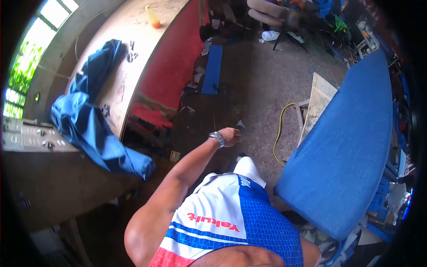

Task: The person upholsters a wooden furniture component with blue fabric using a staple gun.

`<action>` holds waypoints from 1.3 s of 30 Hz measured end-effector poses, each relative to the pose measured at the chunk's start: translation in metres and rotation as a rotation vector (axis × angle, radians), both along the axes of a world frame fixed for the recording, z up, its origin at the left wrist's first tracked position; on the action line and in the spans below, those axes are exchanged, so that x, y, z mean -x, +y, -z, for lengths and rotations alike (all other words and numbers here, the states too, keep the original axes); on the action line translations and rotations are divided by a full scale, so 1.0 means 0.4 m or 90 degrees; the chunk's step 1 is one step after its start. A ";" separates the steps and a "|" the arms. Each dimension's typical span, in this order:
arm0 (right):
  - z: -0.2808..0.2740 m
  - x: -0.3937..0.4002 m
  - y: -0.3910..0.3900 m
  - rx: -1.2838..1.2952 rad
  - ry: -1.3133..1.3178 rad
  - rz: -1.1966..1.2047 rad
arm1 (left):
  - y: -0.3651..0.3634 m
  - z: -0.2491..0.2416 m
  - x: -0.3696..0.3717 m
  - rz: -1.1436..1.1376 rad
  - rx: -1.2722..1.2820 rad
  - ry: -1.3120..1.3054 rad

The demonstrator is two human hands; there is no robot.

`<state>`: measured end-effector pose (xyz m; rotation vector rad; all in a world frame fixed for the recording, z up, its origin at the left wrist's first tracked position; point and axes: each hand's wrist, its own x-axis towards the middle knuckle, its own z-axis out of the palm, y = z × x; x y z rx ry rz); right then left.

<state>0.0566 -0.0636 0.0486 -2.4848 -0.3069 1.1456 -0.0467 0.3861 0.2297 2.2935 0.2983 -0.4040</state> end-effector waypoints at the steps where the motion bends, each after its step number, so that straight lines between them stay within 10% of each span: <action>1: 0.019 -0.001 0.027 0.018 0.010 -0.013 | 0.033 0.025 -0.040 -0.004 0.027 -0.029; 5: 0.127 -0.035 0.177 0.096 0.056 -0.115 | 0.210 0.129 -0.105 0.053 0.018 -0.125; 6: 0.158 -0.066 0.229 0.112 0.063 -0.131 | 0.261 0.317 -0.084 -0.024 -0.098 -0.102; 7: 0.191 -0.102 0.284 0.127 0.068 -0.140 | 0.309 0.125 -0.050 -0.018 -0.066 -0.024; 9: 0.217 -0.215 0.441 0.154 0.065 -0.147 | 0.472 0.459 0.128 0.142 -0.376 -0.148; 14: 0.301 -0.637 1.050 -0.088 -0.262 -0.582 | 0.614 0.167 0.406 -0.679 0.006 0.511; 20: -0.190 -0.935 1.755 -0.262 -0.160 -0.236 | 0.672 0.319 0.480 -1.024 0.058 0.348; 23: -0.216 -0.978 1.926 -0.296 -0.154 -0.173 | 0.837 0.451 0.318 -1.020 0.351 0.177; 27: -0.041 -0.976 1.934 -0.161 -0.064 -0.237 | 1.217 0.333 -0.111 -0.718 0.089 0.086; 28: 0.091 -0.998 1.886 -0.147 -0.275 -0.616 | 1.331 0.234 -0.238 -0.662 0.079 0.069; 29: -0.051 -0.961 1.892 0.063 0.113 -0.219 | 1.431 0.208 -0.341 -0.610 0.026 0.013; 31: 0.167 -0.969 1.729 -0.118 -0.082 -0.315 | 1.644 0.140 -0.537 -0.393 -0.080 -0.027; 35: 0.084 -0.978 1.743 0.045 0.069 -0.085 | 2.046 0.068 -0.861 -0.358 -0.451 -0.132; 39: 0.114 -1.080 1.836 0.046 0.091 -0.032 | 2.317 -0.011 -1.087 -0.522 -0.639 -0.144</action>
